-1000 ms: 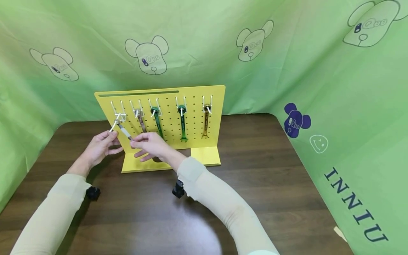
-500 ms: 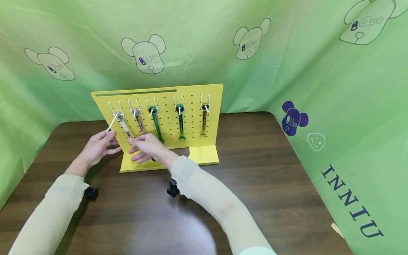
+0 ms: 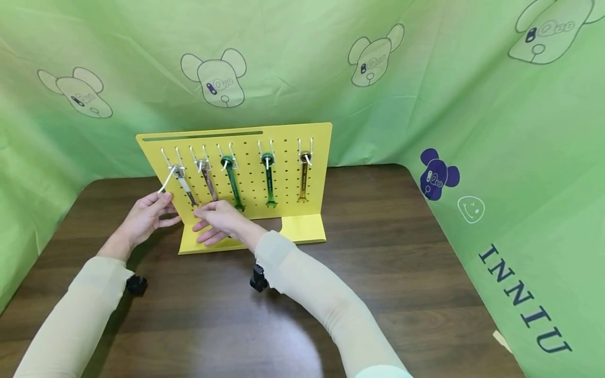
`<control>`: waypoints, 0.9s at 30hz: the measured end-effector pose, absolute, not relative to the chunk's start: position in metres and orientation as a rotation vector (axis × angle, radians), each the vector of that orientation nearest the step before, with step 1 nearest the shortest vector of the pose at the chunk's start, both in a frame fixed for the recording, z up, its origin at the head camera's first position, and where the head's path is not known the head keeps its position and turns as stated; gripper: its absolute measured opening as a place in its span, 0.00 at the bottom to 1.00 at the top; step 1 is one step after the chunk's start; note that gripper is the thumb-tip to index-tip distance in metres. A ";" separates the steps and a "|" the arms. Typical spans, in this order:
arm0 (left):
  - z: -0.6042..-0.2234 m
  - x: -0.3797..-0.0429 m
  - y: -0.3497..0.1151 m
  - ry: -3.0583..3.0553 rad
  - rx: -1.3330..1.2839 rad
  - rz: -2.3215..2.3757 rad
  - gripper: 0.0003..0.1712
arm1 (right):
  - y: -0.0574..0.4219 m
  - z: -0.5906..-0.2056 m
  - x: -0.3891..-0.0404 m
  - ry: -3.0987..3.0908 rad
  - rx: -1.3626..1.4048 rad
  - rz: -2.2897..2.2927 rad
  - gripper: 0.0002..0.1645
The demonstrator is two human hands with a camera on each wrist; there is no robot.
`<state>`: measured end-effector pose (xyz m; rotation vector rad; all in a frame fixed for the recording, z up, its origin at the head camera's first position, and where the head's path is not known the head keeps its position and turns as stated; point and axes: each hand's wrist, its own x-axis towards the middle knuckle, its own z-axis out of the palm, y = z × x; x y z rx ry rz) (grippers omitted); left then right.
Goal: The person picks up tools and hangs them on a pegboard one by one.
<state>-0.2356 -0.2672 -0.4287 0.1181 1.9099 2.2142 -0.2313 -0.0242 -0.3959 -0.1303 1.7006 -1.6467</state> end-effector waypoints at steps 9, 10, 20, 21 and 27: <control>-0.425 -0.238 -0.269 1.903 0.101 2.229 0.11 | -0.009 -0.389 -0.232 1.816 -0.268 -1.530 0.23; -0.424 -0.238 -0.269 1.910 0.098 2.223 0.11 | -0.004 -0.387 -0.232 1.837 -0.292 -1.501 0.24; -0.420 -0.236 -0.268 2.280 0.128 1.888 0.20 | 0.073 -0.341 -0.232 2.186 -0.955 -1.212 0.20; -0.419 -0.235 -0.269 2.381 0.150 1.800 0.23 | 0.082 -0.335 -0.231 2.257 -1.067 -1.189 0.19; -0.407 -0.226 -0.277 2.936 0.340 1.279 0.28 | 0.140 -0.299 -0.219 2.567 -1.447 -1.132 0.16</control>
